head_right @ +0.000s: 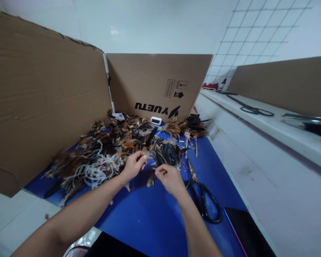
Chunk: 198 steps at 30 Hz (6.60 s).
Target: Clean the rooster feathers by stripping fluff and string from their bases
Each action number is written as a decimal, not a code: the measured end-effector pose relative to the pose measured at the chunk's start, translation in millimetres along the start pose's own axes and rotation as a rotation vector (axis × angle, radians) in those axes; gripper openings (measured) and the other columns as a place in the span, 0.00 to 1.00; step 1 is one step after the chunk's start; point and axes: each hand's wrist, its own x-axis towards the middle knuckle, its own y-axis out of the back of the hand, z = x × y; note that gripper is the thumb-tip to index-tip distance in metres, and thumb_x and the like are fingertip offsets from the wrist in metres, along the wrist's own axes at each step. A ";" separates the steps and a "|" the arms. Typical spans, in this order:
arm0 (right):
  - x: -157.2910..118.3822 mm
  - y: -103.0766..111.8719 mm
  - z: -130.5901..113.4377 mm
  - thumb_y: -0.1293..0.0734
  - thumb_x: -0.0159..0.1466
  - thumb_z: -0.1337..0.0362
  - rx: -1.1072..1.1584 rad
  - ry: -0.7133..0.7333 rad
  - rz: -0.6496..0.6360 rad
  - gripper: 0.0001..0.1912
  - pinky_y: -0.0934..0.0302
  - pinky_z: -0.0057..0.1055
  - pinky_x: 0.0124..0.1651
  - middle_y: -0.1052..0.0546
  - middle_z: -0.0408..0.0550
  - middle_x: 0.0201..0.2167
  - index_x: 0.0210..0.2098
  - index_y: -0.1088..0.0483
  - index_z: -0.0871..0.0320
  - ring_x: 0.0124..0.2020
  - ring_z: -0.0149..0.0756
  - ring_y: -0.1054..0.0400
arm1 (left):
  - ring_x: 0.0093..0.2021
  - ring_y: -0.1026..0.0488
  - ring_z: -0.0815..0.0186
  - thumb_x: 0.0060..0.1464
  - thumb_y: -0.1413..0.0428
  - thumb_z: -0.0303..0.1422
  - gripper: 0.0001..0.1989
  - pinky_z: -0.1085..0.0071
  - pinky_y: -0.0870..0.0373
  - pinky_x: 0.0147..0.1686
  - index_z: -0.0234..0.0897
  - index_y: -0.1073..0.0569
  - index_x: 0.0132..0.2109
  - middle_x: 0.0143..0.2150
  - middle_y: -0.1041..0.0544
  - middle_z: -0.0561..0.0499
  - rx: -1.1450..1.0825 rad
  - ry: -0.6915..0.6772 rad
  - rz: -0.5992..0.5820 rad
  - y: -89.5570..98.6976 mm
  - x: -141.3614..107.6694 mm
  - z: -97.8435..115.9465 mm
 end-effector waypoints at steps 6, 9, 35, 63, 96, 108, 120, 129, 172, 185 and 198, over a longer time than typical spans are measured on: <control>-13.3 -17.7 -17.0 0.33 0.53 0.57 -0.466 0.025 -0.071 0.10 0.52 0.27 0.26 0.28 0.43 0.20 0.20 0.32 0.55 0.23 0.33 0.36 | 0.17 0.39 0.74 0.56 0.51 0.36 0.11 0.77 0.41 0.22 0.36 0.34 0.29 0.19 0.35 0.58 -0.002 -0.003 0.006 0.1 -0.4 -0.6; -13.9 -22.8 -13.5 0.34 0.52 0.63 -0.494 0.016 -0.083 0.06 0.53 0.27 0.26 0.27 0.44 0.21 0.21 0.33 0.56 0.24 0.34 0.35 | 0.17 0.39 0.74 0.56 0.51 0.36 0.11 0.77 0.41 0.22 0.35 0.34 0.28 0.19 0.35 0.58 0.009 -0.006 -0.004 -0.5 -0.6 -1.4; -1.5 -7.9 -8.3 0.26 0.44 0.60 0.542 -0.244 0.054 0.19 0.35 0.29 0.23 0.25 0.46 0.24 0.34 0.29 0.62 0.26 0.40 0.26 | 0.17 0.40 0.74 0.56 0.51 0.37 0.11 0.76 0.41 0.23 0.36 0.34 0.29 0.18 0.36 0.58 0.010 0.005 -0.001 0.1 -0.3 -0.1; -2.5 -6.3 -14.1 0.29 0.48 0.58 0.524 -0.255 0.029 0.12 0.37 0.26 0.22 0.24 0.47 0.21 0.26 0.32 0.59 0.25 0.36 0.27 | 0.18 0.39 0.73 0.56 0.51 0.38 0.11 0.76 0.41 0.24 0.36 0.33 0.30 0.19 0.35 0.58 0.034 0.002 -0.002 0.3 -1.1 -1.2; 3.0 -2.2 -8.8 0.26 0.47 0.59 0.747 -0.160 0.327 0.13 0.36 0.28 0.28 0.24 0.45 0.28 0.31 0.24 0.58 0.26 0.30 0.34 | 0.22 0.35 0.70 0.56 0.52 0.32 0.11 0.75 0.39 0.27 0.36 0.31 0.27 0.19 0.33 0.55 0.220 -0.149 -0.054 -0.1 -3.2 6.8; 2.1 3.8 -13.9 0.24 0.43 0.61 0.960 -0.181 0.382 0.14 0.37 0.25 0.27 0.27 0.42 0.24 0.27 0.27 0.59 0.26 0.29 0.33 | 0.31 0.31 0.67 0.58 0.53 0.29 0.08 0.73 0.35 0.33 0.35 0.31 0.33 0.29 0.28 0.49 0.438 -0.473 -0.068 1.0 -4.3 -1.2; 1.3 -8.6 -18.9 0.23 0.39 0.58 0.962 -0.200 0.302 0.18 0.39 0.25 0.22 0.25 0.43 0.21 0.26 0.27 0.61 0.20 0.30 0.33 | 0.35 0.29 0.66 0.60 0.55 0.29 0.09 0.71 0.31 0.35 0.35 0.31 0.38 0.33 0.26 0.47 0.559 -0.553 -0.111 0.7 -8.7 -4.2; 0.9 -14.3 -19.5 0.23 0.38 0.59 0.938 -0.220 0.318 0.16 0.42 0.24 0.21 0.27 0.41 0.17 0.22 0.27 0.61 0.18 0.28 0.36 | 0.35 0.28 0.67 0.60 0.55 0.29 0.09 0.71 0.31 0.35 0.35 0.31 0.37 0.33 0.26 0.47 0.572 -0.566 -0.125 -0.8 -10.2 -5.0; 1.1 -26.7 -12.3 0.25 0.41 0.61 0.724 -0.155 0.451 0.11 0.43 0.28 0.22 0.28 0.43 0.15 0.20 0.26 0.62 0.18 0.29 0.39 | 0.32 0.29 0.66 0.59 0.55 0.29 0.09 0.72 0.32 0.33 0.35 0.31 0.36 0.31 0.28 0.48 0.598 -0.509 -0.097 -5.5 -13.8 -5.7; -0.8 -27.0 -11.8 0.27 0.47 0.60 0.624 -0.031 0.390 0.09 0.42 0.27 0.24 0.28 0.43 0.19 0.23 0.26 0.60 0.21 0.30 0.38 | 0.34 0.29 0.65 0.58 0.54 0.28 0.08 0.70 0.31 0.35 0.36 0.31 0.36 0.32 0.27 0.48 0.565 -0.478 -0.077 -7.2 -14.2 -6.6; -0.4 -23.9 -14.3 0.27 0.46 0.61 0.624 -0.057 0.366 0.09 0.43 0.29 0.25 0.28 0.42 0.18 0.22 0.26 0.60 0.21 0.31 0.38 | 0.33 0.29 0.66 0.58 0.54 0.28 0.08 0.70 0.31 0.34 0.36 0.31 0.35 0.31 0.27 0.48 0.555 -0.502 -0.081 -6.7 -13.3 -8.6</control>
